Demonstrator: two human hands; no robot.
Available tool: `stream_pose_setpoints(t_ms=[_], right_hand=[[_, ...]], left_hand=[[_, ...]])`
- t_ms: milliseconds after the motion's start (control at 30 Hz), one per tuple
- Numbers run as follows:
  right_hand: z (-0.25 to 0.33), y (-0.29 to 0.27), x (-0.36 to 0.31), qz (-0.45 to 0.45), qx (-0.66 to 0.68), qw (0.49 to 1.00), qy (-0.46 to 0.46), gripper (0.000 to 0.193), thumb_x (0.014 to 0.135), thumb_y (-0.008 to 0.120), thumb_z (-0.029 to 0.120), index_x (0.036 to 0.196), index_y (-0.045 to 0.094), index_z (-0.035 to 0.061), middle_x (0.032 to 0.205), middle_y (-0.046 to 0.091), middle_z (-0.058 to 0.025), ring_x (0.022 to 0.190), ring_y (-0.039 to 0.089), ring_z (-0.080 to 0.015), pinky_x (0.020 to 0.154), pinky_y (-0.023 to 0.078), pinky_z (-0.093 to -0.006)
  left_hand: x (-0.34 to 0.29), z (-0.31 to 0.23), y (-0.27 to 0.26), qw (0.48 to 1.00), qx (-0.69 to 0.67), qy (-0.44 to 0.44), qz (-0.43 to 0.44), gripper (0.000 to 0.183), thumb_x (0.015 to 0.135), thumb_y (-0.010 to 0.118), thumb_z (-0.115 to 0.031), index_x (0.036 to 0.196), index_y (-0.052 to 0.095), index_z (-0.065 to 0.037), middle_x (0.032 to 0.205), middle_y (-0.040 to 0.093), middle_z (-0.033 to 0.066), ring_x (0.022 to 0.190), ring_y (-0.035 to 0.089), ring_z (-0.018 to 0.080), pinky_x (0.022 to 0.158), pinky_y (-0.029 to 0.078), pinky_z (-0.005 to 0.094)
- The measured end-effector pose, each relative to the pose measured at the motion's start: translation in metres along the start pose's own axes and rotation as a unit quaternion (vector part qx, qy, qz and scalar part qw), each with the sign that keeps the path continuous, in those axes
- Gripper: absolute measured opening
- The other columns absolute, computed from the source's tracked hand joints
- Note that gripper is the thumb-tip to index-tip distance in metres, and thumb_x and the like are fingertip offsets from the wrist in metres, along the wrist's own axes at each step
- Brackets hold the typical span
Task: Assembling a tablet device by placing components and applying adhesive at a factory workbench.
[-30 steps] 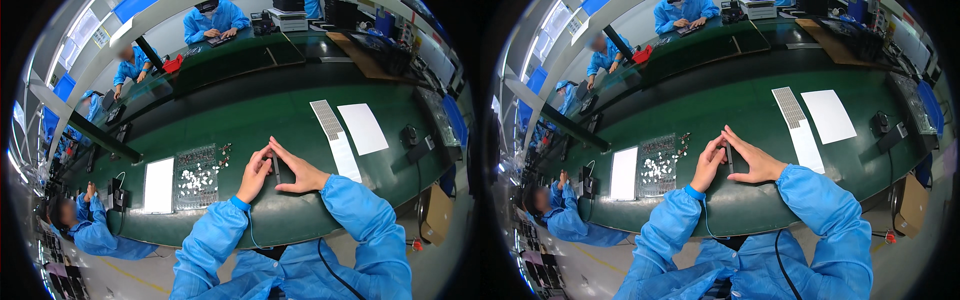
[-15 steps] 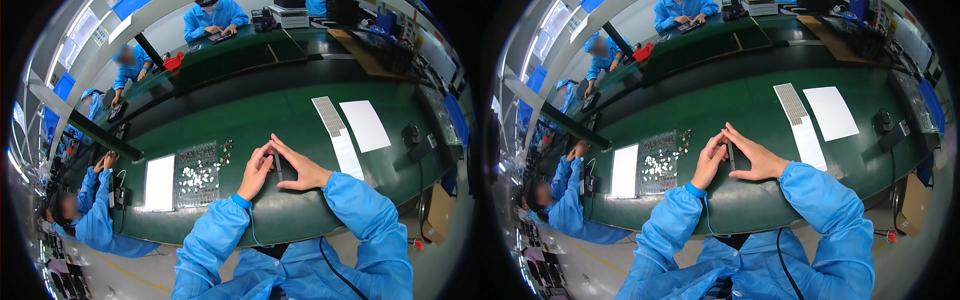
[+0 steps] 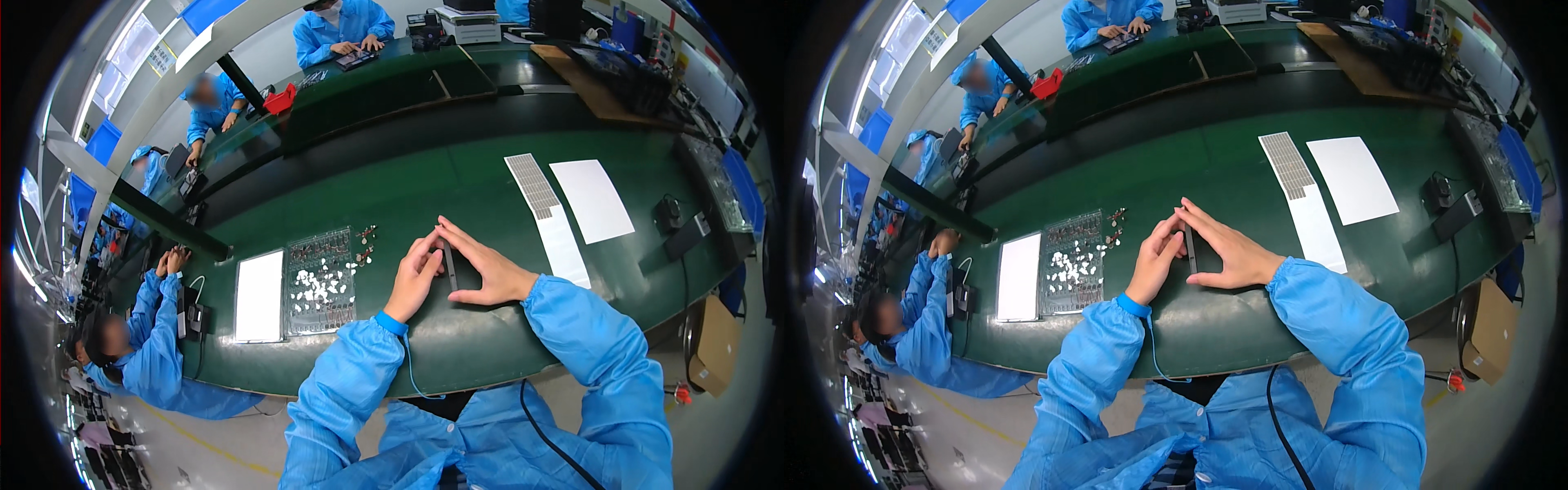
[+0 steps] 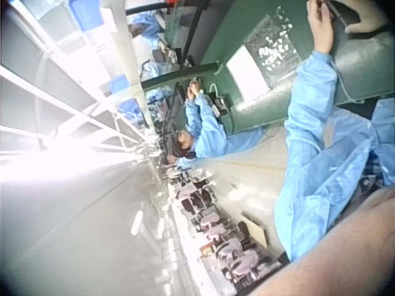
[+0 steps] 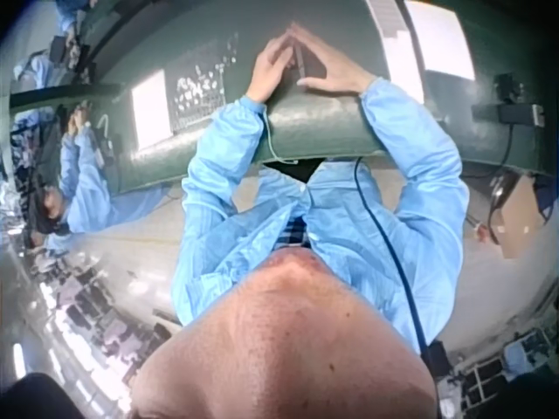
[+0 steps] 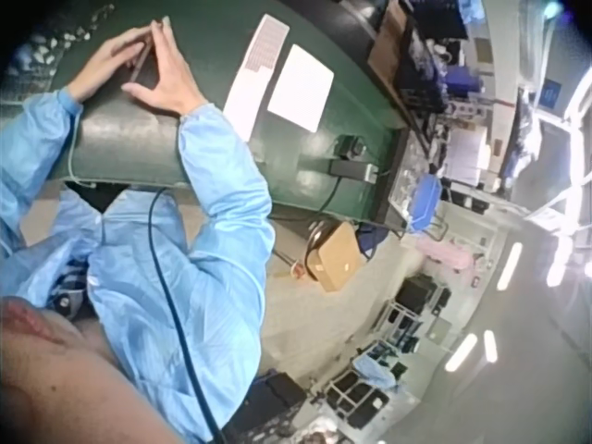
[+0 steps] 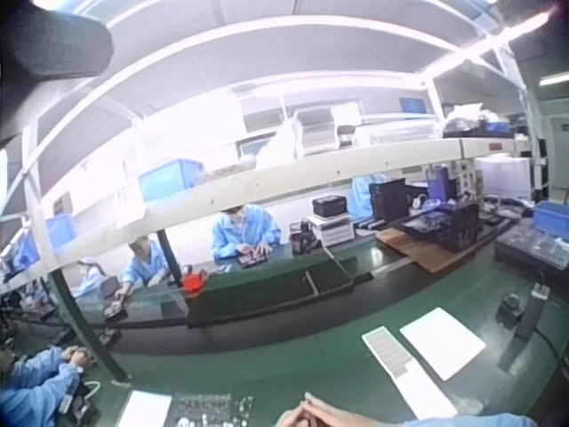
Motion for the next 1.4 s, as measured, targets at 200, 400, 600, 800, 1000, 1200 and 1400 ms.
stream_pose_setpoints(t_ms=[200, 400, 600, 800, 1000, 1200, 1400], right_hand=[[0.001, -0.002, 0.001, -0.037, -0.047, 0.998, 0.000, 0.112, 0.073, 0.085, 0.035, 0.154, 0.016, 0.0015, 0.160, 0.016, -0.0228, 0.146, 0.024, -0.0392, 0.117, 0.030, -0.0431], [0.006, -0.002, 0.002, -0.035, -0.061, 0.997, -0.012, 0.113, 0.072, 0.086, 0.033, 0.154, 0.015, 0.0020, 0.160, 0.015, -0.0231, 0.145, 0.026, -0.0397, 0.116, 0.033, -0.0425], [0.003, 0.001, 0.001, -0.020, -0.028, 0.999, -0.004, 0.111, 0.074, 0.084, 0.030, 0.155, 0.014, 0.0036, 0.161, 0.010, -0.0226, 0.144, 0.029, -0.0403, 0.114, 0.036, -0.0427], [0.002, 0.003, 0.001, 0.001, -0.025, 1.000, 0.010, 0.109, 0.075, 0.084, 0.029, 0.156, 0.015, 0.0054, 0.162, 0.007, -0.0213, 0.144, 0.029, -0.0399, 0.114, 0.036, -0.0428], [-0.004, 0.010, 0.000, 0.001, -0.051, 0.999, 0.018, 0.100, 0.077, 0.080, 0.022, 0.155, 0.019, 0.0071, 0.162, 0.009, -0.0215, 0.140, 0.035, -0.0404, 0.111, 0.040, -0.0420], [-0.005, -0.002, 0.002, -0.050, -0.077, 0.996, 0.017, 0.071, 0.084, 0.061, 0.001, 0.149, 0.034, 0.0075, 0.157, 0.027, -0.0197, 0.127, 0.051, -0.0393, 0.104, 0.046, -0.0425], [-0.004, -0.017, -0.002, -0.152, -0.130, 0.980, -0.016, 0.052, 0.086, 0.062, 0.000, 0.137, 0.054, 0.0103, 0.139, 0.054, -0.0183, 0.105, 0.067, -0.0339, 0.087, 0.056, -0.0374]], left_hand=[[0.001, 0.004, 0.009, 0.999, -0.043, -0.012, 0.031, 0.054, 0.101, 0.053, -0.012, 0.151, 0.034, -0.005, 0.105, 0.058, 0.0039, 0.088, 0.056, 0.0084, 0.077, 0.048, 0.0240], [-0.001, 0.001, 0.008, 0.999, -0.040, -0.011, 0.030, 0.058, 0.100, 0.056, -0.011, 0.152, 0.032, -0.005, 0.105, 0.057, 0.0038, 0.091, 0.058, 0.0086, 0.076, 0.049, 0.0243], [0.000, 0.004, 0.008, 0.999, -0.033, -0.010, 0.035, 0.058, 0.099, 0.057, -0.012, 0.152, 0.032, -0.005, 0.104, 0.055, 0.0024, 0.092, 0.058, 0.0087, 0.077, 0.050, 0.0240], [0.000, 0.001, 0.008, 0.999, -0.026, -0.008, 0.036, 0.057, 0.100, 0.056, -0.015, 0.151, 0.033, -0.004, 0.101, 0.056, 0.0015, 0.091, 0.056, 0.0078, 0.077, 0.049, 0.0237], [-0.002, 0.005, 0.008, 0.998, -0.038, -0.013, 0.039, 0.055, 0.102, 0.055, -0.017, 0.151, 0.034, -0.004, 0.102, 0.057, 0.0013, 0.089, 0.056, 0.0074, 0.077, 0.049, 0.0235], [0.001, 0.001, 0.011, 0.998, -0.037, -0.027, 0.052, 0.051, 0.103, 0.052, -0.019, 0.149, 0.038, -0.003, 0.103, 0.061, 0.0021, 0.087, 0.058, 0.0086, 0.075, 0.049, 0.0237], [0.003, 0.003, 0.014, 0.998, -0.003, 0.002, 0.058, 0.051, 0.102, 0.053, -0.018, 0.148, 0.039, -0.003, 0.103, 0.063, 0.0026, 0.081, 0.057, 0.0087, 0.074, 0.048, 0.0234]])
Point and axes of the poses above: each hand's wrist, its own x-axis towards the middle knuckle, its own y-axis out of the palm, z = x × y, the point moved 9 cm from there along x, towards the middle knuckle
